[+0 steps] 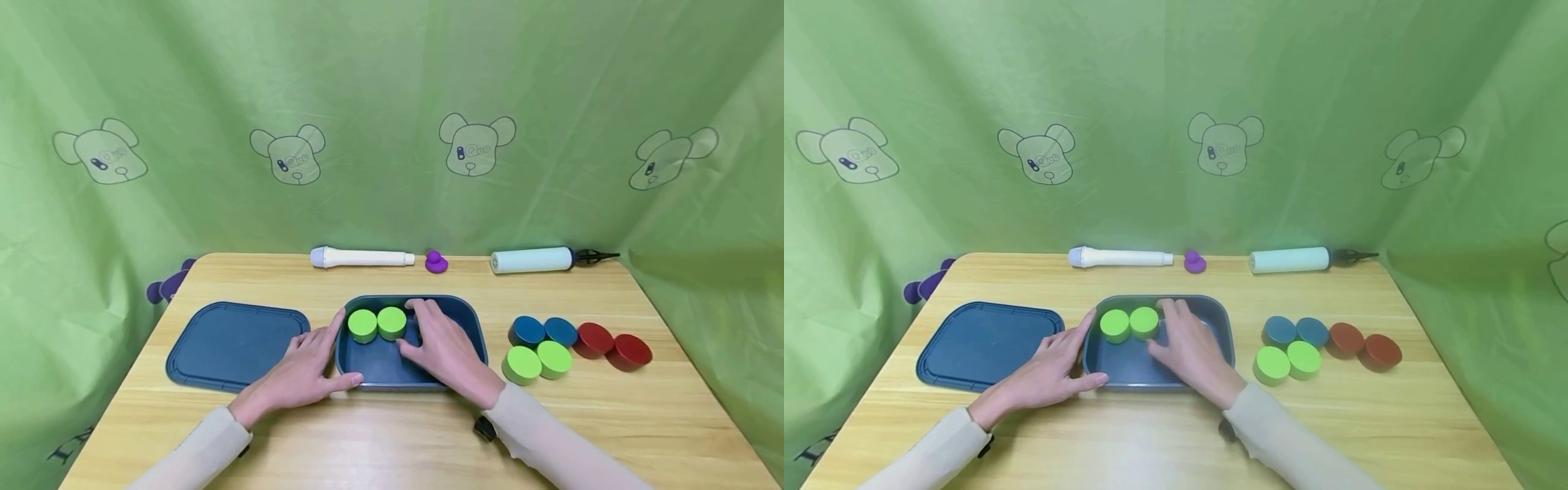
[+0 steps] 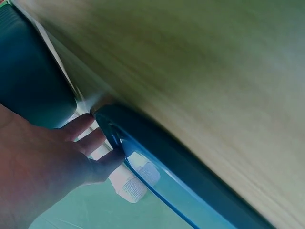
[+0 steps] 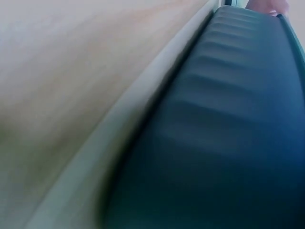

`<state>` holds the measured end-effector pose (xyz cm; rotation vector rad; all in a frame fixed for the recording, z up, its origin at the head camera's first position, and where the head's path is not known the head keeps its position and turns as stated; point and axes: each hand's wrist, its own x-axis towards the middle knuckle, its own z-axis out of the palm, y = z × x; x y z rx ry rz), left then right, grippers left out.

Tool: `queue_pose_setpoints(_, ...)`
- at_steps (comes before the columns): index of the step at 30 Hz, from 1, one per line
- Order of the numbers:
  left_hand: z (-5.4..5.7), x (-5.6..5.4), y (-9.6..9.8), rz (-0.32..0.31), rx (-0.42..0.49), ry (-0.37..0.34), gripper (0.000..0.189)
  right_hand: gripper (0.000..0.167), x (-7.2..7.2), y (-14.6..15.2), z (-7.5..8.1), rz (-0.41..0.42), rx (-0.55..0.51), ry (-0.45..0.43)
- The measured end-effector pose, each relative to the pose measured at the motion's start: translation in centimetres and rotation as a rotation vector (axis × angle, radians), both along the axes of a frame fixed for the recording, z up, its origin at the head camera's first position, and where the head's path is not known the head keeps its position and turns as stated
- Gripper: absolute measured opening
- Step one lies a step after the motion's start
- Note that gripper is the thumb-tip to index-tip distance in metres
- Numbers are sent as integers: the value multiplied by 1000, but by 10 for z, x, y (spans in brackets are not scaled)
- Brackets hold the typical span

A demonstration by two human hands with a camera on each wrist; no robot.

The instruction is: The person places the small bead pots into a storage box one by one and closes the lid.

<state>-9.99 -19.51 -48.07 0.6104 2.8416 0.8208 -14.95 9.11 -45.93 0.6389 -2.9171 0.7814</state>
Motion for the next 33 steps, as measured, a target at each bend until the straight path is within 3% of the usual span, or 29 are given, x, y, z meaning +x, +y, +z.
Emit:
queue_pose_setpoints(14,-4,0,0,11,-10,-1,119,56,5,18,14,-26,-59,109)
queue_pose_setpoints(33,-4,1,0,6,-15,16,118,52,19,55,27,-91,-109,96)
